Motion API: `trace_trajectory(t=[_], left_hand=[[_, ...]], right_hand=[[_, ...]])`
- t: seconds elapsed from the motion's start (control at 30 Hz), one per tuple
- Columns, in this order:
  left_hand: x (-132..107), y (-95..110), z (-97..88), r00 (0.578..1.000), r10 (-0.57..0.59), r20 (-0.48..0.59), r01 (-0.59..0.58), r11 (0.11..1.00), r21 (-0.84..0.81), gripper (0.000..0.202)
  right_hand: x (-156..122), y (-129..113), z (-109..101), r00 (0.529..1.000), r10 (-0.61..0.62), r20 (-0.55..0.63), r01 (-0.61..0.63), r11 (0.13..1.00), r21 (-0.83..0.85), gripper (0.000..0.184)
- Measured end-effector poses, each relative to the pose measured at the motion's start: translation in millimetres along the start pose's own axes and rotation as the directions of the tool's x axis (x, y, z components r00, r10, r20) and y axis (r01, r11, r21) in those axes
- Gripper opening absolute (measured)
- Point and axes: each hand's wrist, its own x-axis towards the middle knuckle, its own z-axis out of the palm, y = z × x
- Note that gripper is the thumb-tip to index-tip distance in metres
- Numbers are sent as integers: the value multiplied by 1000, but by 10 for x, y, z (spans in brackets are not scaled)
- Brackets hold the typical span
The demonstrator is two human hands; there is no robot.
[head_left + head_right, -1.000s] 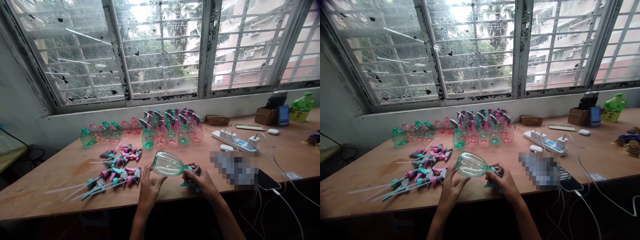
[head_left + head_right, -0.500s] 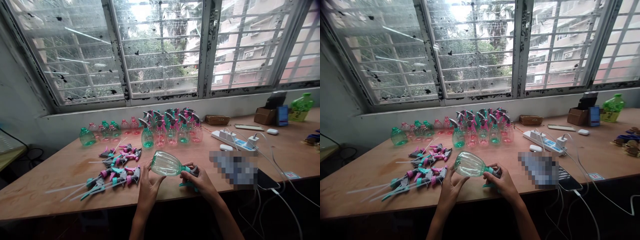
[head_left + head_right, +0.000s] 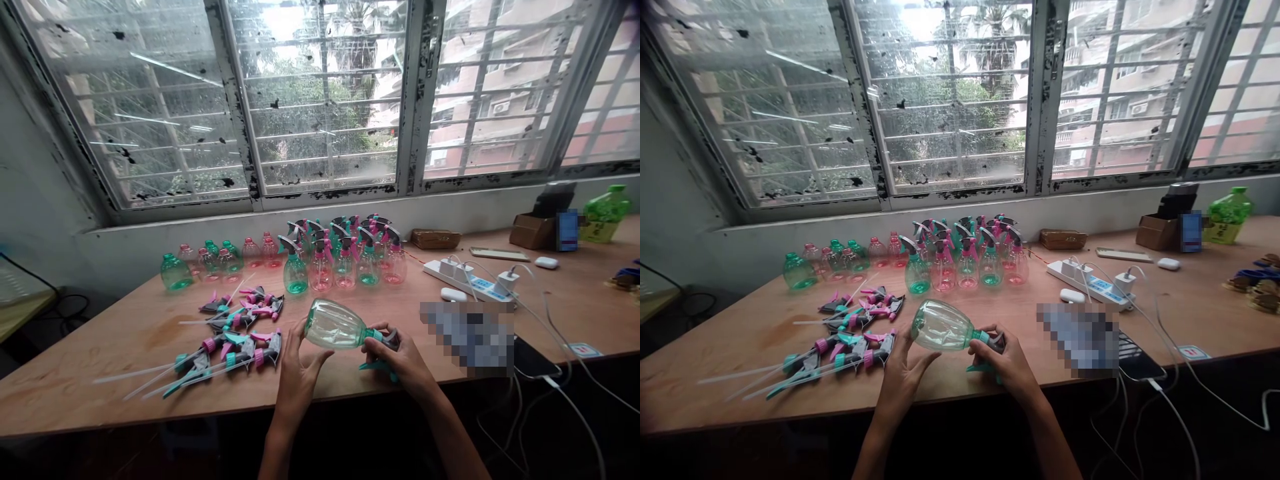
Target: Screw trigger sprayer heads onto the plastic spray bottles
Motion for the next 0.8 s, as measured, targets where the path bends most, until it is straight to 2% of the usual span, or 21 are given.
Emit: trace_trajectory(t=[0.13, 0.23, 0.47, 0.63, 0.8], left_hand=[[-5, 4, 26, 999, -46, 19, 48, 992, -115, 65], [-5, 11, 33, 996, -74, 52, 82, 978, -189, 61], [-5, -25, 16, 997, -68, 36, 70, 996, -55, 56], [-16, 86, 12, 996, -84, 37, 83, 996, 19, 63], [-14, 153, 2, 991, -121, 55, 120, 992, 22, 59]], right_hand=[[-3, -11, 11, 1000, 29, -6, -29, 998, -49, 50], [-1, -22, 17, 999, 33, -4, -33, 998, -55, 50], [2, 5, 1, 1000, -1, 2, 1, 1000, 9, 46], [-1, 19, 3, 1000, 7, -10, -7, 999, -31, 48], [6, 2, 18, 1000, 11, -22, -12, 999, -51, 47]])
